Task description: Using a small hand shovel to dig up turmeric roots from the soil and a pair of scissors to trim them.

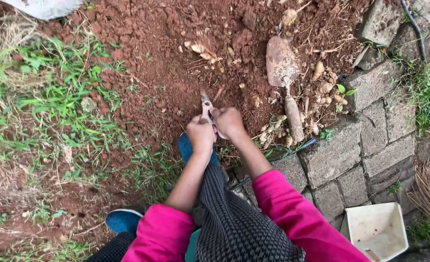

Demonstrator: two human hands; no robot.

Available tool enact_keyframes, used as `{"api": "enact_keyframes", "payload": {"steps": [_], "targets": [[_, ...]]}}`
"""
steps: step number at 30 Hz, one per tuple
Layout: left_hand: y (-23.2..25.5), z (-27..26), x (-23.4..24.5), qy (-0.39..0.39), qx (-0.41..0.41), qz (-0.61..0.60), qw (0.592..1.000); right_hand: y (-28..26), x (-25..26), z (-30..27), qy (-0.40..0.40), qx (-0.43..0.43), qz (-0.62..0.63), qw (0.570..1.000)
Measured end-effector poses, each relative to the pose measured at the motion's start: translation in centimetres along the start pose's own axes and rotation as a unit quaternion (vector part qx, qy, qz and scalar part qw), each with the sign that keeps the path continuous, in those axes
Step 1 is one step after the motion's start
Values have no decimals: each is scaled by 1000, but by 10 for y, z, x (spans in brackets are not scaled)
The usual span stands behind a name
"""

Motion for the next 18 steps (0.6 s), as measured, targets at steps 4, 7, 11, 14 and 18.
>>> {"api": "enact_keyframes", "payload": {"steps": [4,7,11,14,18], "targets": [[6,15,-2,-9,0,62,998,-14,-2,3,-10,-55,-14,998],[-7,20,3,1,-19,55,998,-12,-6,0,15,-63,-25,998],[-15,35,-5,-3,-42,-14,999,-13,-9,18,68,19,-9,997],[12,-11,3,-27,-193,18,981,-16,20,-32,88,62,32,994],[93,-21,-4,-71,-189,-75,977,-62,60,-82,55,103,114,987]]}}
Point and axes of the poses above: each hand's wrist, its own z-axis towards the middle knuckle, its own x-axis out of the back of the hand, y = z × x, the point moved 2 cm from there along z, towards the middle knuckle, and after that the axes turned 15 degrees about -x, right-handed, at the moved point
